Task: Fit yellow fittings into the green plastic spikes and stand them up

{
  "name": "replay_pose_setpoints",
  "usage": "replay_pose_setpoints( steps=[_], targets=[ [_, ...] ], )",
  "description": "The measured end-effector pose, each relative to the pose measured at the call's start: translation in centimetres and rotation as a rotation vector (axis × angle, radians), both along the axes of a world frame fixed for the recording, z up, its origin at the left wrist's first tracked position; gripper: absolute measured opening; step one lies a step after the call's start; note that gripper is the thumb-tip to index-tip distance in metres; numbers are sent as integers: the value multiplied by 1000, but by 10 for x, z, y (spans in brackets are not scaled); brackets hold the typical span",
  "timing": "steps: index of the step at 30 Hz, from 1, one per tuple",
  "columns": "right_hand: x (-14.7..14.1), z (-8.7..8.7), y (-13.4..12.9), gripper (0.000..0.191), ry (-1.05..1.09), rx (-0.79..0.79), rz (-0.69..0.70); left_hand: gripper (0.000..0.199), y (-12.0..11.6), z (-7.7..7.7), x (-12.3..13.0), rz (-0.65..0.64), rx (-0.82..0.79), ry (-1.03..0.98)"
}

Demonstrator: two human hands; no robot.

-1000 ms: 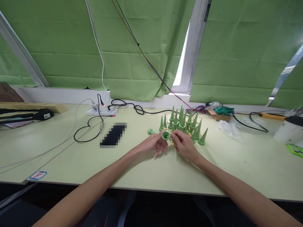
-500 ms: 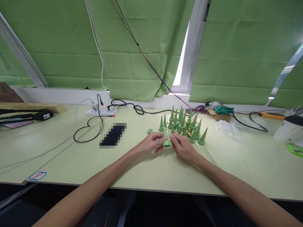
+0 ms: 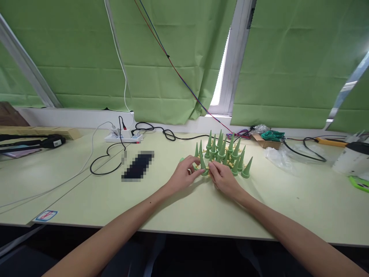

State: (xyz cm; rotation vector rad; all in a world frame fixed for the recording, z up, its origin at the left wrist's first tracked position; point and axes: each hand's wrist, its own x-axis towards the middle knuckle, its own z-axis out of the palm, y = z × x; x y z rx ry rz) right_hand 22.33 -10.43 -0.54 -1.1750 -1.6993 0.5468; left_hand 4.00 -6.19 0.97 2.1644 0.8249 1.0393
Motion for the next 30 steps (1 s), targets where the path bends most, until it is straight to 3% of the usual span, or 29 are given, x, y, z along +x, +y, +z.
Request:
replay_pose_setpoints(
  steps=[4,9,14,18,24,30],
  targets=[
    [0,2,-1,42,63,0,-7,34,3,0,0,41,-68,13],
    [1,1,-2,37,83,-2,14,63,7,-1,-2,-98,-379,33],
    [2,3,-4,36,48,11,69,68,6,2,-2,-160,-550,-17],
    [2,4,-5,37,23,33,91,65,6,3,-4,-171,-548,-9],
    [2,2,-4,43,46,33,90,51,6,3,-8,-208,-415,41],
    [2,-1,-2,46,87,-28,115,37,-2,8,-6,-162,-306,49]
  ],
)
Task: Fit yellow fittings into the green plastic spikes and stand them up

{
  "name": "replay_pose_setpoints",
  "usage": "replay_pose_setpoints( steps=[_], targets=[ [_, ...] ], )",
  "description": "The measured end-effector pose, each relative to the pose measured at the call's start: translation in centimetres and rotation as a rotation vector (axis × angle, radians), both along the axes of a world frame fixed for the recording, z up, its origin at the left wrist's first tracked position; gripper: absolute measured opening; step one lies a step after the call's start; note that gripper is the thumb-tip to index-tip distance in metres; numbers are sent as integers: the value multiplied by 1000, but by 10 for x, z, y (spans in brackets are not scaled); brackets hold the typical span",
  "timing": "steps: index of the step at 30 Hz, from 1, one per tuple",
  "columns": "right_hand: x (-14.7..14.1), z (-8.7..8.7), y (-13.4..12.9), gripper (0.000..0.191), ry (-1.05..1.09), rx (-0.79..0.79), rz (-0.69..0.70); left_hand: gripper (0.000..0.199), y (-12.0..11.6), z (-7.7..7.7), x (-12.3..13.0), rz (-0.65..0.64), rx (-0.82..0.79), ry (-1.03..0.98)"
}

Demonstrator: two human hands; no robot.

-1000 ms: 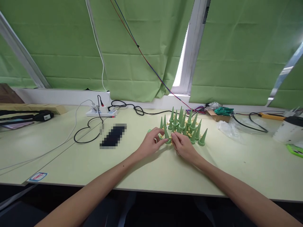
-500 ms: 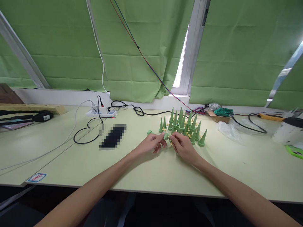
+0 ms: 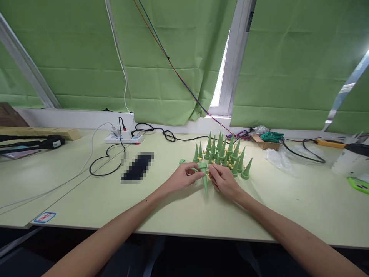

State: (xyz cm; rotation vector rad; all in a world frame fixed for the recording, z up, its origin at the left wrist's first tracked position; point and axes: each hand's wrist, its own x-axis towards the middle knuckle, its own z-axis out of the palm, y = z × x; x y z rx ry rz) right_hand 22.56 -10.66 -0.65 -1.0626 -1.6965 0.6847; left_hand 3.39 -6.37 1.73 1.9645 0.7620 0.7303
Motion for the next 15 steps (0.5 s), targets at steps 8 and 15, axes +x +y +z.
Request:
replay_pose_setpoints(
  steps=[8,15],
  targets=[
    [-1,0,0,50,69,-38,24,23,-2,-2,3,64,279,-49],
    [-5,2,-2,47,180,-41,35,26,-2,-5,6,138,221,-84]
  ],
)
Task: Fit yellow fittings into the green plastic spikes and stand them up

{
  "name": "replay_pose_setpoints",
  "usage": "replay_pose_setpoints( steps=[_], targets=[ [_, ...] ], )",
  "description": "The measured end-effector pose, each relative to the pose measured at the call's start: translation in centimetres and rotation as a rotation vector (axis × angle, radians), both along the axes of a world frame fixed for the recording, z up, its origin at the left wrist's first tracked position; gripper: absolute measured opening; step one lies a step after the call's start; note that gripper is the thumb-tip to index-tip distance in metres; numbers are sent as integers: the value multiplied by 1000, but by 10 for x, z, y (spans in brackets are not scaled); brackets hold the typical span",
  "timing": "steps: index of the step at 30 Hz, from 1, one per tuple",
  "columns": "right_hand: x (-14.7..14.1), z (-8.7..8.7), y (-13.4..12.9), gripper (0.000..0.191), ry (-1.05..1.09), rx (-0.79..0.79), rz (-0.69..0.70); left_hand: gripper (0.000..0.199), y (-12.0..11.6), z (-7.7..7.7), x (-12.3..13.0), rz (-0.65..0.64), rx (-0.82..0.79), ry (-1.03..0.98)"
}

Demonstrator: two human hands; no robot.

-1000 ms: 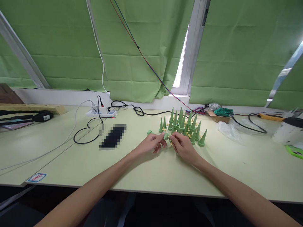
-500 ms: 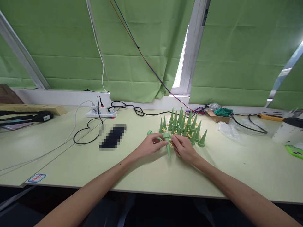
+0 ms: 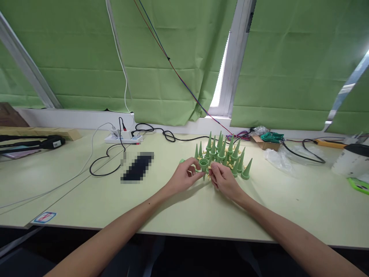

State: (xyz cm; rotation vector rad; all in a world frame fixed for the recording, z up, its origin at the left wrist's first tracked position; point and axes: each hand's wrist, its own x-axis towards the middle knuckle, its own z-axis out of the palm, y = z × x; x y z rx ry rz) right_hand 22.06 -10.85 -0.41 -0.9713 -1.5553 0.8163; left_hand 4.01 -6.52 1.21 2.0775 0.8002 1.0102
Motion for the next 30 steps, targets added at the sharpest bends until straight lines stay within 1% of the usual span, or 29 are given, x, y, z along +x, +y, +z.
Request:
replay_pose_setpoints(
  steps=[3,6,10,13,19,25,27,30],
  targets=[
    [1,-1,1,44,59,15,17,30,1,1,0,-43,-79,-2],
    [2,-2,2,42,77,34,14,43,3,2,-1,-152,-281,-24],
    [4,-2,2,41,-28,60,1,63,9,0,-1,-240,-535,-93],
    [5,-2,2,42,-87,78,10,67,10,-3,0,-269,-625,-104],
    [4,1,-1,42,-122,53,28,61,9,-4,-2,-318,-655,-162],
    [2,2,-3,43,-147,43,20,53,4,-1,-4,-310,-645,-138],
    [2,1,-3,43,-157,38,12,49,2,0,-5,-300,-582,-112],
    [3,0,-1,44,-180,32,2,44,1,2,-6,-285,-416,-29]
  ],
)
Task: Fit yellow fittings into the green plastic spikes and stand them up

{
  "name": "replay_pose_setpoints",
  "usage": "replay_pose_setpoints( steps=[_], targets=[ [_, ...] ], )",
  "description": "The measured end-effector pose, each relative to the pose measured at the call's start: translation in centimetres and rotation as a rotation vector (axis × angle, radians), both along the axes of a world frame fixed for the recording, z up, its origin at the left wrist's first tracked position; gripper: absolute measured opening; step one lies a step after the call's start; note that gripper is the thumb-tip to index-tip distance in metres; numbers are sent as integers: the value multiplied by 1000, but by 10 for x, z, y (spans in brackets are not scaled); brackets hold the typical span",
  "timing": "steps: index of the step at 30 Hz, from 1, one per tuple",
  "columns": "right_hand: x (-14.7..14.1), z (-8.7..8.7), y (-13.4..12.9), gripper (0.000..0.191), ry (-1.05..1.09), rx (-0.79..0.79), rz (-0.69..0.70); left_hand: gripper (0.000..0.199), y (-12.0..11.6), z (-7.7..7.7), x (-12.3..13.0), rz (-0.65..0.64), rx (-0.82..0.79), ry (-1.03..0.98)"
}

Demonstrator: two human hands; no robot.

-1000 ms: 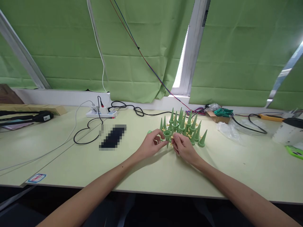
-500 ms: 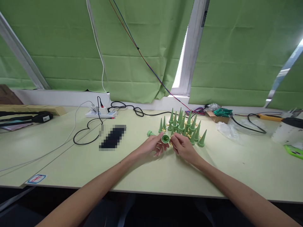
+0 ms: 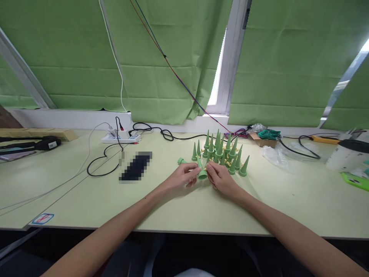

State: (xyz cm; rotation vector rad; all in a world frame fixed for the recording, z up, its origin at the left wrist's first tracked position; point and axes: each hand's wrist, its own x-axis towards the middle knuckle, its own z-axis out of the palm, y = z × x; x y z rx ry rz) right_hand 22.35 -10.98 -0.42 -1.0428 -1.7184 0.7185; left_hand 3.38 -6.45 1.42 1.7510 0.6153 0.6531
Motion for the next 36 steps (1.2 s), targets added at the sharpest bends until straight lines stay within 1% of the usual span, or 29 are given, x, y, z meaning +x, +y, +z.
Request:
replay_pose_setpoints(
  steps=[3,7,10,15,19,23,27,29,33,36],
  targets=[
    [1,-1,2,46,-42,7,-18,37,-2,1,0,25,140,57],
    [2,-3,6,49,-102,35,-57,33,-5,-1,3,97,302,57],
    [2,-4,7,49,-129,47,-68,29,-4,-3,5,136,391,67],
    [2,-6,9,48,-138,53,-83,30,-4,-4,4,156,463,87],
    [2,-5,9,50,-122,40,-89,31,-5,-3,5,170,469,98],
    [1,-3,7,52,-64,-13,-94,27,-6,-3,8,237,432,83],
    [1,0,6,49,-1,-22,-115,30,-3,-5,9,325,324,38],
    [2,1,6,47,19,-6,-120,38,0,-6,9,294,243,38],
    [4,1,6,46,14,38,-89,64,5,-8,8,161,30,57],
    [4,0,5,46,12,30,-51,69,5,-7,9,127,-65,59]
  ],
)
